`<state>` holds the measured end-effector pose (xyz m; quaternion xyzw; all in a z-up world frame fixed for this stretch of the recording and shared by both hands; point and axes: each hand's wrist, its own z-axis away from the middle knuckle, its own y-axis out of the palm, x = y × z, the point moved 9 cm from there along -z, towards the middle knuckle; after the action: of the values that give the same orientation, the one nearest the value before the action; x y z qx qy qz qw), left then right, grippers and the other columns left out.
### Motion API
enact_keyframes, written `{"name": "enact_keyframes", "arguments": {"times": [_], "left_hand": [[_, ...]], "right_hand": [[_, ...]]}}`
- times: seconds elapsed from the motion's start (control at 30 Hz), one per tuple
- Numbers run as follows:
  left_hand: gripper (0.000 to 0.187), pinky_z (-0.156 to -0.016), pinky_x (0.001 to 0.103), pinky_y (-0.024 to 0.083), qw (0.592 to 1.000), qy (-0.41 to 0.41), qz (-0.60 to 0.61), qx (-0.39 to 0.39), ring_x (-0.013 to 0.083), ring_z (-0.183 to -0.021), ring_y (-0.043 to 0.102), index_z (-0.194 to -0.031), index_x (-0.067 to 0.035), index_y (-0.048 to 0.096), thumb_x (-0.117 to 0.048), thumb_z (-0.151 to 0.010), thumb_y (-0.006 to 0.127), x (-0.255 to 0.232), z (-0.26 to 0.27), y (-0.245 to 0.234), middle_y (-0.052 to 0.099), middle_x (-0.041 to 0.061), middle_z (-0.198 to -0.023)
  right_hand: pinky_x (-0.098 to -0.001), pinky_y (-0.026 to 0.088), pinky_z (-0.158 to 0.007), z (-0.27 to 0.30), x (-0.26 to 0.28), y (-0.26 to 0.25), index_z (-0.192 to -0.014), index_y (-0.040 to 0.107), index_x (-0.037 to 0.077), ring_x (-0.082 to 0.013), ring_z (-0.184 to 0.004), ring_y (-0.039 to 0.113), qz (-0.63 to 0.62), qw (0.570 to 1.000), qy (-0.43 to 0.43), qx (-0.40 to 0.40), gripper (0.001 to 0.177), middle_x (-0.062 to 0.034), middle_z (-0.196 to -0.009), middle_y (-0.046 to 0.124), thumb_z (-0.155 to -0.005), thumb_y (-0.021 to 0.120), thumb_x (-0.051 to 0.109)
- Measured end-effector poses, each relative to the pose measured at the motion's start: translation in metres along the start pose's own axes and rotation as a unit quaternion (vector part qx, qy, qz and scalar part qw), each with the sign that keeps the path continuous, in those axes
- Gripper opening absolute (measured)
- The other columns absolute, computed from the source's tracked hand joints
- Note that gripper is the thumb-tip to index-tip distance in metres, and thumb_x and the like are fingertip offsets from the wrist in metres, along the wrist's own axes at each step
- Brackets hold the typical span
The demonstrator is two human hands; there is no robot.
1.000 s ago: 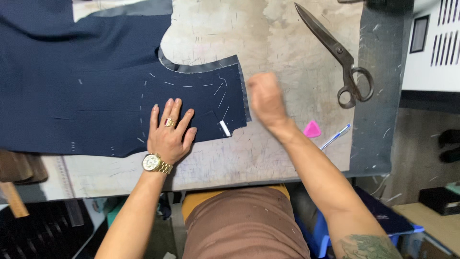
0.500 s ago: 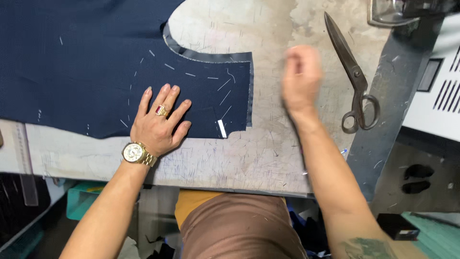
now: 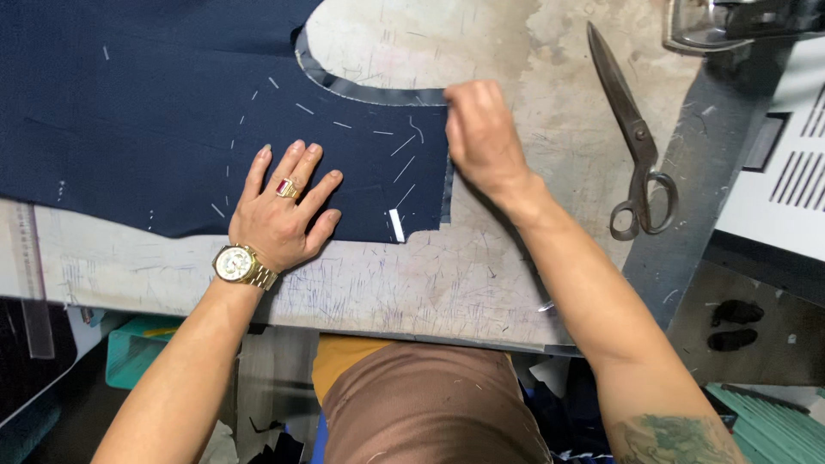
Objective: The person marks fabric pieces for a suit jacket using a ruler and pen, trims the edges with large shears, and then brushes lint off a piece of the jacket.
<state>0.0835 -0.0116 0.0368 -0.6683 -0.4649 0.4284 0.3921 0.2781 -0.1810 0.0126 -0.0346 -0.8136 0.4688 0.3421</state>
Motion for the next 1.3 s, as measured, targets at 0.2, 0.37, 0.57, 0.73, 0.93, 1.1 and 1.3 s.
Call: {"name": "enact_keyframes", "arguments": {"times": [0.2, 0.37, 0.57, 0.73, 0.93, 1.1, 1.3], "left_hand": [[0.044, -0.119, 0.056, 0.031, 1.000, -0.007, -0.003, -0.003, 0.0324, -0.140, 0.055, -0.136, -0.020, 0.069, -0.043, -0.100, 0.059, 0.001, -0.001, -0.001, 0.062, 0.014, -0.149], [0.045, -0.119, 0.056, 0.030, 1.000, -0.009, 0.001, -0.002, 0.0333, -0.141, 0.054, -0.138, -0.020, 0.068, -0.042, -0.101, 0.058, 0.001, 0.001, 0.000, 0.061, 0.014, -0.150], [0.045, -0.119, 0.057, 0.030, 1.000, -0.005, 0.008, 0.002, 0.0337, -0.141, 0.054, -0.138, -0.019, 0.068, -0.042, -0.101, 0.059, 0.001, 0.000, 0.000, 0.061, 0.015, -0.150], [0.044, -0.119, 0.056, 0.030, 1.000, -0.009, 0.007, -0.003, 0.0328, -0.141, 0.054, -0.137, -0.019, 0.068, -0.043, -0.101, 0.058, 0.002, 0.002, 0.000, 0.061, 0.014, -0.150], [0.041, -0.118, 0.053, 0.037, 0.999, -0.007, -0.016, 0.043, 0.0322, -0.140, 0.056, -0.131, -0.017, 0.074, -0.037, -0.095, 0.071, -0.003, -0.007, -0.011, 0.063, 0.016, -0.148], [0.044, -0.120, 0.055, 0.030, 1.000, -0.008, -0.004, -0.005, 0.0323, -0.140, 0.055, -0.137, -0.020, 0.068, -0.042, -0.100, 0.060, 0.002, 0.001, 0.000, 0.061, 0.013, -0.150], [0.045, -0.119, 0.056, 0.030, 1.000, -0.006, -0.002, -0.013, 0.0341, -0.141, 0.054, -0.137, -0.017, 0.068, -0.041, -0.101, 0.059, 0.001, 0.003, 0.000, 0.061, 0.016, -0.150]], "right_hand": [[-0.0426, 0.053, -0.073, 0.031, -0.001, -0.052, -0.101, 0.065, 0.002, -0.0376, -0.081, 0.065, -0.070, 0.991, 0.104, -0.040, 0.012, -0.0159, -0.087, 0.062, -0.096, 0.068, -0.009], [-0.0364, 0.056, -0.073, 0.034, 0.023, -0.041, -0.102, 0.071, 0.005, -0.0303, -0.082, 0.068, -0.084, 0.994, 0.063, -0.038, 0.008, -0.0095, -0.091, 0.072, -0.098, 0.071, -0.002], [-0.0330, 0.058, -0.069, 0.004, 0.016, -0.020, -0.109, 0.070, 0.003, -0.0257, -0.080, 0.070, 0.049, 0.998, -0.018, -0.021, 0.009, -0.0103, -0.088, 0.073, -0.100, 0.071, 0.000], [-0.0228, 0.057, -0.064, -0.002, 0.034, 0.004, -0.099, 0.067, 0.011, -0.0170, -0.081, 0.067, 0.292, 0.945, -0.137, 0.045, 0.009, -0.0021, -0.083, 0.065, -0.093, 0.073, 0.007], [-0.0270, 0.044, -0.030, -0.016, 0.033, 0.012, -0.070, 0.049, 0.012, -0.0184, -0.066, 0.050, 0.369, 0.896, -0.224, 0.109, 0.023, -0.0020, -0.066, 0.045, -0.074, 0.066, -0.004], [-0.0414, 0.053, -0.071, 0.023, -0.010, -0.090, -0.096, 0.065, 0.001, -0.0357, -0.078, 0.063, 0.027, 0.998, 0.053, 0.037, 0.012, -0.0140, -0.082, 0.058, -0.092, 0.073, -0.006], [-0.0340, 0.058, -0.069, 0.095, 0.075, -0.037, -0.101, 0.074, 0.004, -0.0274, -0.077, 0.070, -0.157, 0.986, 0.055, 0.029, 0.010, -0.0082, -0.096, 0.077, -0.092, 0.075, 0.000]]}}
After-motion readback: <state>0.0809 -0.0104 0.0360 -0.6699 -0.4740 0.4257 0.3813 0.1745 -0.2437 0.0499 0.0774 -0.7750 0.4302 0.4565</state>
